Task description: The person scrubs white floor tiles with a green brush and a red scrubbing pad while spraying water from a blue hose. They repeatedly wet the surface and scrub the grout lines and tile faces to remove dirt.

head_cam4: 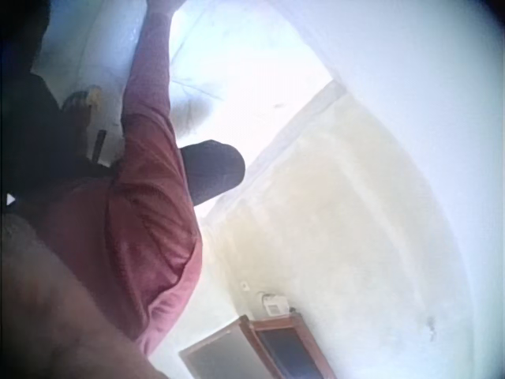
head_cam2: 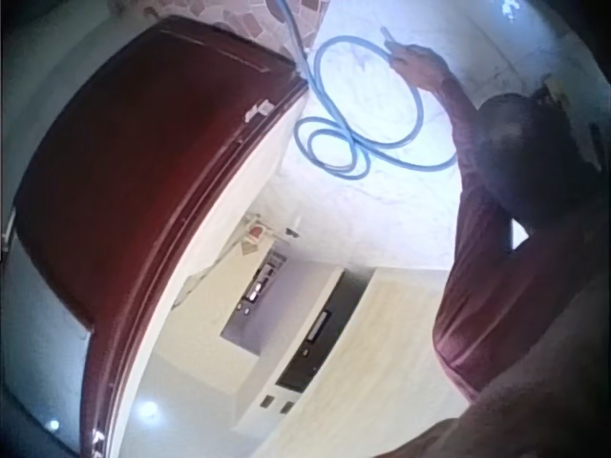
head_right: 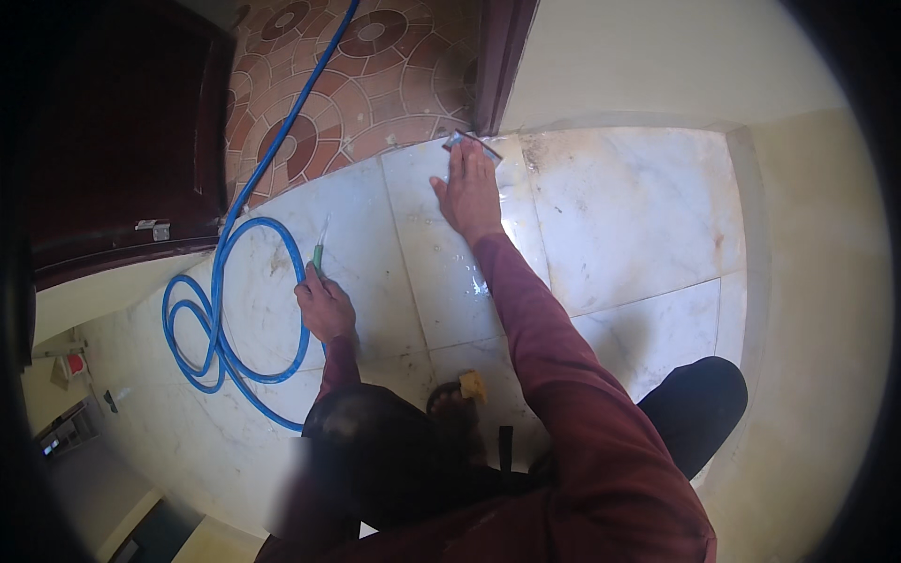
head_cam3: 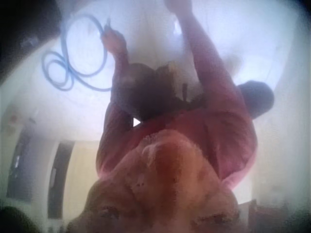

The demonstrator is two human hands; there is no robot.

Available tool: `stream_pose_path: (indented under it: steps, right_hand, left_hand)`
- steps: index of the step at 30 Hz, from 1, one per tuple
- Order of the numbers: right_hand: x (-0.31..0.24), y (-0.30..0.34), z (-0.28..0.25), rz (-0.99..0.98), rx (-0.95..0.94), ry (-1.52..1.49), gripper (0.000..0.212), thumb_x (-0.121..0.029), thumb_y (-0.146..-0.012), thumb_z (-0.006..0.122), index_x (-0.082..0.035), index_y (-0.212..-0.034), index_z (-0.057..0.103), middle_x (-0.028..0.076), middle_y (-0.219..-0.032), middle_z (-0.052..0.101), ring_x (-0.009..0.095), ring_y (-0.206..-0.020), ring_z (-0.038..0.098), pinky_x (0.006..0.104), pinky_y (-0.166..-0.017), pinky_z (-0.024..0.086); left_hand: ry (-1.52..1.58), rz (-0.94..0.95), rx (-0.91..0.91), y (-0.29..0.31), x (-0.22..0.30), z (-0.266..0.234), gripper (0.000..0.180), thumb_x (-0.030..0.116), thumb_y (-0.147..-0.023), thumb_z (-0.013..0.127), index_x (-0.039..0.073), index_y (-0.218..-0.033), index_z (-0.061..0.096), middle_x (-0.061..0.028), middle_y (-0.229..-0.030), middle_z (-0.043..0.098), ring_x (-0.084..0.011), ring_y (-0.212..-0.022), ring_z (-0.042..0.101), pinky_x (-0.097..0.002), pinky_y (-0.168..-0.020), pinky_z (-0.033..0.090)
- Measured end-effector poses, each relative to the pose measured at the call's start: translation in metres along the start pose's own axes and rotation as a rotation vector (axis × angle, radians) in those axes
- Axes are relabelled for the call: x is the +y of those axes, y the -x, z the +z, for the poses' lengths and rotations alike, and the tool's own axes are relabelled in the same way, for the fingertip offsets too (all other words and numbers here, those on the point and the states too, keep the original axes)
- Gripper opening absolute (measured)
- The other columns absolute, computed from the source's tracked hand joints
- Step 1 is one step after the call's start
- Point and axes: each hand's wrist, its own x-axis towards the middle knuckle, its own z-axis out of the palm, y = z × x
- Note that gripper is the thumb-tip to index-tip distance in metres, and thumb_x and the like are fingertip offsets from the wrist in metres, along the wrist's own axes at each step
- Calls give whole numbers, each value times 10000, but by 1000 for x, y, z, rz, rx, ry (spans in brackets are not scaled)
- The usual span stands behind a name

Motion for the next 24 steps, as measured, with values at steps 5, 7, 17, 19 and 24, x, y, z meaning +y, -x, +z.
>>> stream_pose_path:
  steps: [5, 7, 17, 19, 24]
  right_hand:
    - [-39, -27, 20, -205, -169, -37, 813, -527, -1111, 513, 71, -1646, 375, 259, -1687, 425, 377, -1594, 363, 468, -1337, 231]
    - [-25, -33, 13, -319, -239, -212, 751, -477, -1099, 573, 71, -1596, 448, 268, -1649, 461, 394, -1580, 379, 476, -1324, 280]
    - [-40, -18, 18, -254, -77, -69, 755, -477, -1125, 503, 97, -1605, 399, 279, -1578, 514, 371, -1519, 455, 451, -1296, 299]
    - [-35, -30, 13, -62, 54, -5, 749, -432, -1113, 547, 110, -1605, 385, 289, -1573, 503, 384, -1528, 442, 471, -1312, 276]
    - [-45, -14, 24, -275, -43, -146, 725, -438, -1088, 593, 88, -1563, 441, 309, -1535, 519, 401, -1480, 489, 472, -1279, 349]
  left_hand:
    - [34, 30, 15, 0, 13, 3, 461, 166, -1027, 644, 171, -1488, 626, -152, -1154, 636, -376, -1035, 675, -509, -829, 570]
    - [-5, -4, -5, 2, -2, -5, 460, 163, -1027, 642, 171, -1486, 628, -153, -1159, 637, -375, -1036, 675, -509, -830, 570]
    - [21, -7, -25, 0, 1, -6, 457, 158, -1028, 633, 163, -1485, 624, -144, -1125, 627, -364, -1010, 673, -505, -832, 566]
    - [17, -5, -26, 2, 2, -4, 456, 163, -1030, 631, 162, -1486, 623, -144, -1126, 627, -365, -1013, 672, -505, -834, 566]
    - [13, 8, -35, 0, 3, -5, 454, 174, -1032, 627, 166, -1486, 624, -145, -1131, 629, -372, -1019, 669, -507, -835, 564]
